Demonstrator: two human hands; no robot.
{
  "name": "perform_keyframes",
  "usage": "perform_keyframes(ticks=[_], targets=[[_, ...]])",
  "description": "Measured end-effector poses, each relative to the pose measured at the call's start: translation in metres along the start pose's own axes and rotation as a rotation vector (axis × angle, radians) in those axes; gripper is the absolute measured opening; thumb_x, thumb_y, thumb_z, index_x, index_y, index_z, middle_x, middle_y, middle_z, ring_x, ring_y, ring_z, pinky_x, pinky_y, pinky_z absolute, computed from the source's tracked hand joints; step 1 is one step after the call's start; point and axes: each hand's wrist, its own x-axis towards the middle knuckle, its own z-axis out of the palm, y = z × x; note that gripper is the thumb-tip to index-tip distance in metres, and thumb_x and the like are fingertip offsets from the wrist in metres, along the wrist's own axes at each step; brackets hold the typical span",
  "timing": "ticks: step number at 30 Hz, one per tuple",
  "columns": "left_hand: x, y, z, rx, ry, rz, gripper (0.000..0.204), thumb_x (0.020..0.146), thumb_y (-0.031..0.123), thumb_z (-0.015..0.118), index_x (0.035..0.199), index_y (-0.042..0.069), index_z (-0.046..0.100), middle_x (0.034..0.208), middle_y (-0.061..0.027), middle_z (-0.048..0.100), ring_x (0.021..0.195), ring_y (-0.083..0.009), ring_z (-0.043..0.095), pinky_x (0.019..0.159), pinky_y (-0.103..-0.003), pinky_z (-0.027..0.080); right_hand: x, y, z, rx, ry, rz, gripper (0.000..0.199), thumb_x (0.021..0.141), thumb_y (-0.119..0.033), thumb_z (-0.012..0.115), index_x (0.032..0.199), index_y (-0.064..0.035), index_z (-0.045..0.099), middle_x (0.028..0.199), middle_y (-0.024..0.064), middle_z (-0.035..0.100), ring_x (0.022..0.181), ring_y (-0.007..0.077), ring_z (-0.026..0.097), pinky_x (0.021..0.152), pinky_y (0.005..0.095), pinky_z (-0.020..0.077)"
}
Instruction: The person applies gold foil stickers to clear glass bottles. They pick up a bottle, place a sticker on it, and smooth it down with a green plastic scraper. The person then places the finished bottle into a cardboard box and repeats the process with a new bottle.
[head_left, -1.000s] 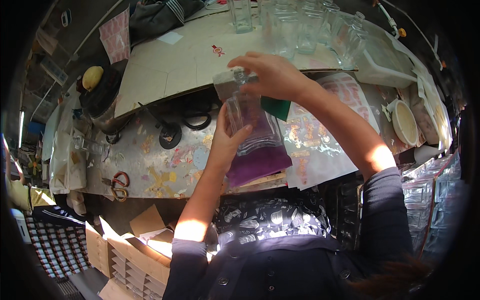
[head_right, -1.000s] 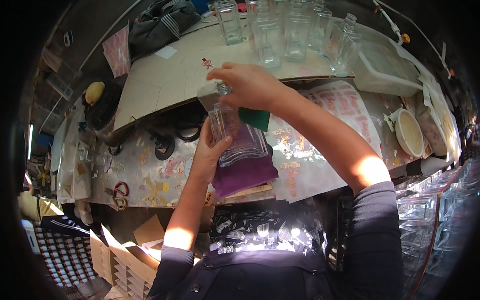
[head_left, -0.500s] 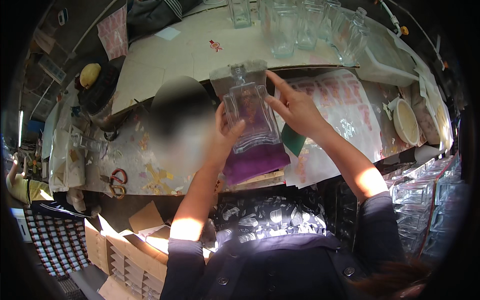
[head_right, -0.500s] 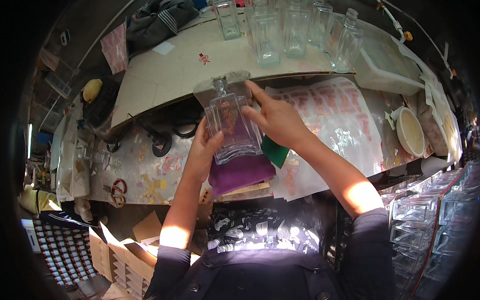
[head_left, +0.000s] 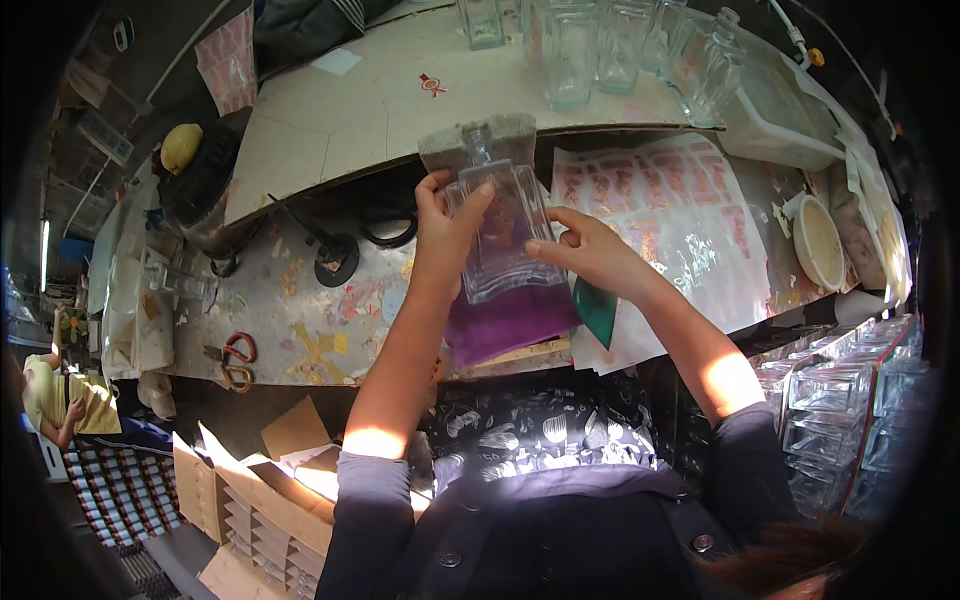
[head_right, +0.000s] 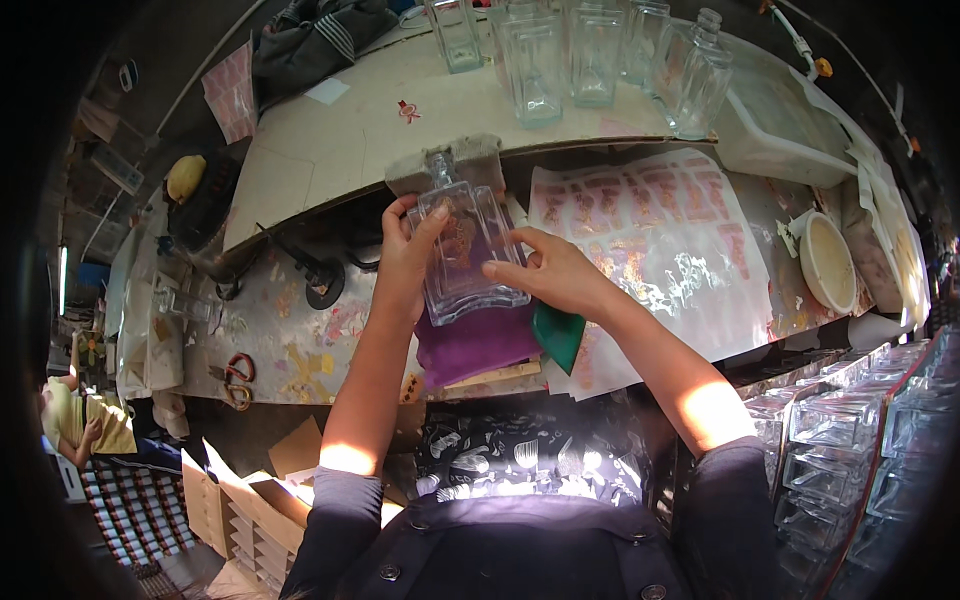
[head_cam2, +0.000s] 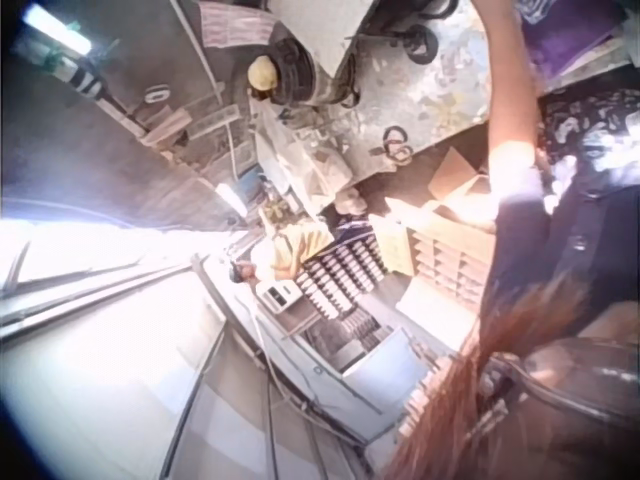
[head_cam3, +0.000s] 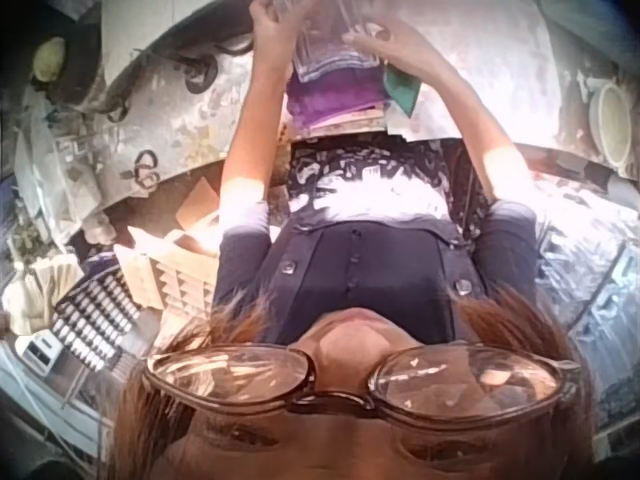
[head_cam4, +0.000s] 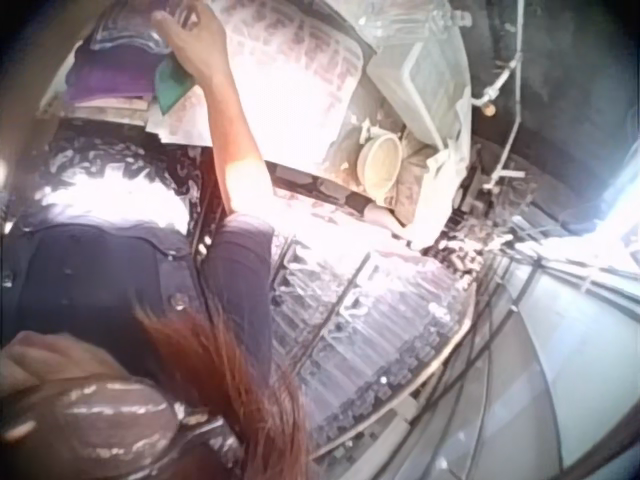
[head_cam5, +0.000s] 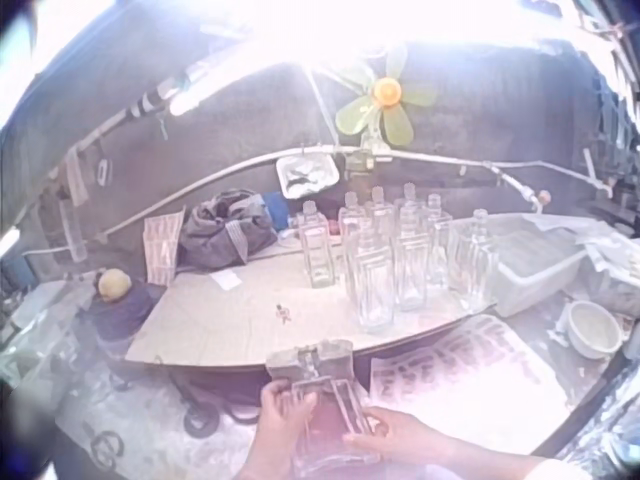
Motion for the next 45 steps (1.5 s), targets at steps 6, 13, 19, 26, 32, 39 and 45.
perform_keyframes(ticks=[6,13,19,26,32,39,45], targets=[[0.011,0.0,-0.001,0.027,0.059,-0.037,0.055,0.088,0.028,0.068,0.123,0.004,0.032,0.11,-0.008,0.055,0.098,-0.0154,0.057,0.085,-0.034,0.049,0.0,0.0,0.003,-0.017,0.019,-0.01,0.065,0.077,-0.05,0.071,0.12,-0.0018,0.06,0.069,0.0014,0.054,0.061,0.009,0.047,0.057,0.0258,0.039],[-0.011,0.014,-0.022,-0.115,-0.075,-0.237,0.065,0.088,0.023,0.066,0.138,0.004,0.03,0.121,-0.0124,0.053,0.109,-0.021,0.056,0.092,-0.035,0.047,0.005,0.019,0.005,0.133,0.038,-0.048,0.065,0.079,-0.05,0.069,0.121,-0.0013,0.059,0.067,0.0007,0.053,0.062,0.0082,0.046,0.058,0.0254,0.0384],[-0.035,0.003,-0.039,-0.007,-0.29,-0.149,0.091,0.078,0.009,0.074,0.148,0.002,0.017,0.132,-0.018,0.044,0.122,-0.025,0.05,0.1,-0.036,0.043,0.002,0.018,0.006,0.095,0.02,-0.04,0.063,0.08,-0.049,0.069,0.121,-0.0018,0.059,0.065,-0.0012,0.051,0.061,0.007,0.045,0.056,0.0249,0.0357],[-0.035,-0.003,-0.046,-0.104,-0.303,-0.164,0.083,0.081,0.012,0.071,0.147,0.002,0.021,0.134,-0.0144,0.047,0.123,-0.0241,0.049,0.103,-0.035,0.039,0.001,0.015,0.006,0.071,0.023,-0.02,0.063,0.08,-0.048,0.069,0.121,-0.0018,0.059,0.064,-0.0021,0.049,0.061,0.0067,0.044,0.055,0.0245,0.0345],[-0.031,-0.004,-0.046,-0.182,-0.27,-0.233,0.088,0.078,0.005,0.073,0.147,0.002,0.02,0.13,-0.017,0.048,0.118,-0.023,0.051,0.096,-0.033,0.045,-0.004,0.006,0.004,0.234,-0.038,0.044,0.054,0.09,-0.044,0.06,0.127,-0.0051,0.055,0.066,-0.0043,0.051,0.065,0.005,0.045,0.06,0.0221,0.0356],[-0.036,-0.002,-0.042,-0.054,-0.277,-0.163,0.088,0.078,0.006,0.074,0.147,0.002,0.02,0.134,-0.0162,0.045,0.122,-0.0248,0.049,0.102,-0.035,0.041,-0.007,0.002,0.005,0.311,-0.023,0.054,0.05,0.09,-0.046,0.06,0.114,-0.0026,0.061,0.075,-0.0023,0.052,0.069,0.0064,0.045,0.06,0.0226,0.0355],[-0.036,-0.001,-0.04,-0.075,-0.284,-0.151,0.092,0.076,0.004,0.075,0.148,0.001,0.018,0.133,-0.0176,0.044,0.118,-0.0239,0.053,0.096,-0.034,0.046,0.002,0.021,0.011,0.1,0.079,-0.031,0.061,0.081,-0.051,0.068,0.117,-0.0022,0.062,0.064,-0.0017,0.048,0.06,0.0074,0.043,0.055,0.0252,0.0338]])
